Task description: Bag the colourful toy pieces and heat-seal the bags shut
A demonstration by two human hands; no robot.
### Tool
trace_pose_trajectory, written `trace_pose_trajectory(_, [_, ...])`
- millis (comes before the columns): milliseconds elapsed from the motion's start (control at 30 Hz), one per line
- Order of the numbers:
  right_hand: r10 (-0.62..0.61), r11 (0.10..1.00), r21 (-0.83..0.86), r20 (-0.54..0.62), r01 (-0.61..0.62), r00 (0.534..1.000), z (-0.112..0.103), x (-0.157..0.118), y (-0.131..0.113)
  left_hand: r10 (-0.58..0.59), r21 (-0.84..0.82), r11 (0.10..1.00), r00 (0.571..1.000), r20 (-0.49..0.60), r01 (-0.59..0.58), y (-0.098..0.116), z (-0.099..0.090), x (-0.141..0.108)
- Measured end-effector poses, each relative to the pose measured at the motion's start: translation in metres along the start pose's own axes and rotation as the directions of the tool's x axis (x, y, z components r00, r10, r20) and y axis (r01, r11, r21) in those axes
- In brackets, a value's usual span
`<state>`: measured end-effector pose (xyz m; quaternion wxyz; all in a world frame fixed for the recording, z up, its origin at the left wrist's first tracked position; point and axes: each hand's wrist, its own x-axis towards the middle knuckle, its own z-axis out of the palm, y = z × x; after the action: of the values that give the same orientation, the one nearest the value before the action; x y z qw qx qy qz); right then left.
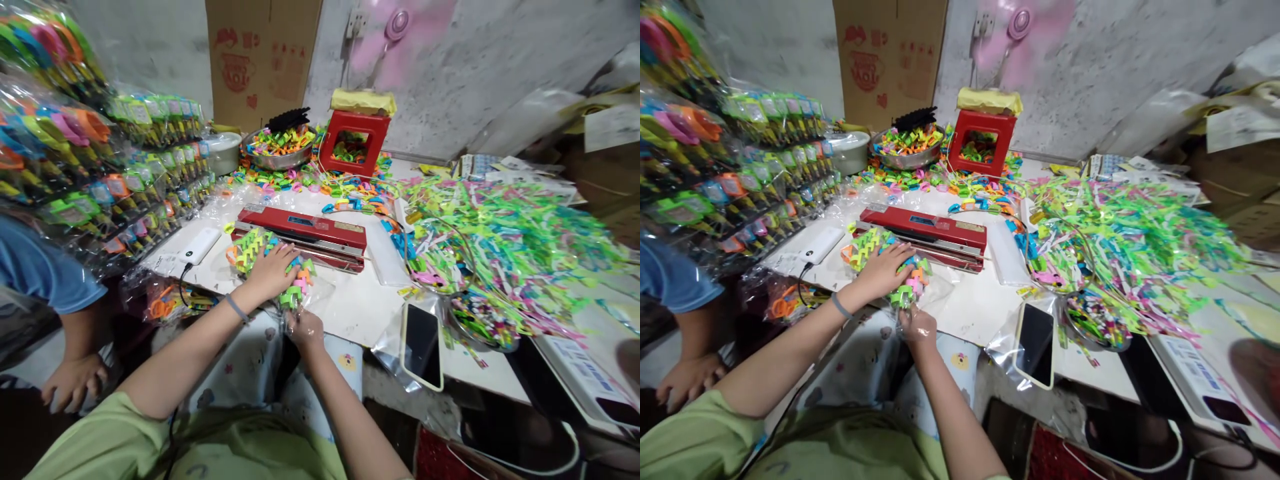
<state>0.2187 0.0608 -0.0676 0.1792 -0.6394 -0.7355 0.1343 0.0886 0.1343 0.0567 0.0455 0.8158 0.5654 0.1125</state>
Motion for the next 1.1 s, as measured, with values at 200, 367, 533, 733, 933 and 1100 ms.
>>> trace_pose_trajectory(200, [0.0, 0.843, 0.539, 0.0, 0.0, 1.0, -0.037, 0.026, 0.041, 0.073, 0.002, 0.997, 0.996, -0.06, -0.073, 0.006, -0.005, -0.002])
trace_pose_trajectory(367, [0.123, 0.788, 0.615, -0.132, -0.016, 0.984, -0.031, 0.064, 0.05, 0.122, -0.052, 0.991, 0.993, -0.01, -0.122, 0.02, -0.002, -0.006])
trace_pose_trajectory(533, [-0.071, 0.834, 0.532, -0.163, 0.148, 0.984, -0.019, 0.077, 0.049, 0.157, -0.03, 0.987, 0.988, -0.002, -0.157, 0.019, 0.006, -0.007])
trace_pose_trajectory(733, [-0.141, 0.865, 0.445, -0.226, 0.231, 0.964, -0.013, 0.076, 0.049, 0.154, -0.058, 0.986, 0.988, -0.006, -0.154, 0.023, 0.01, -0.008])
trace_pose_trajectory(933, [-0.007, 0.837, 0.539, -0.16, 0.094, 0.987, -0.019, 0.075, 0.047, -0.062, -0.28, 0.96, 0.99, -0.126, 0.025, -0.04, -0.025, 0.001])
trace_pose_trajectory(1100, [0.212, 0.426, 0.898, 0.023, -0.114, 0.977, -0.046, 0.035, 0.059, -0.395, -0.567, 0.736, 0.915, 0.084, 0.37, -0.128, -0.042, -0.005])
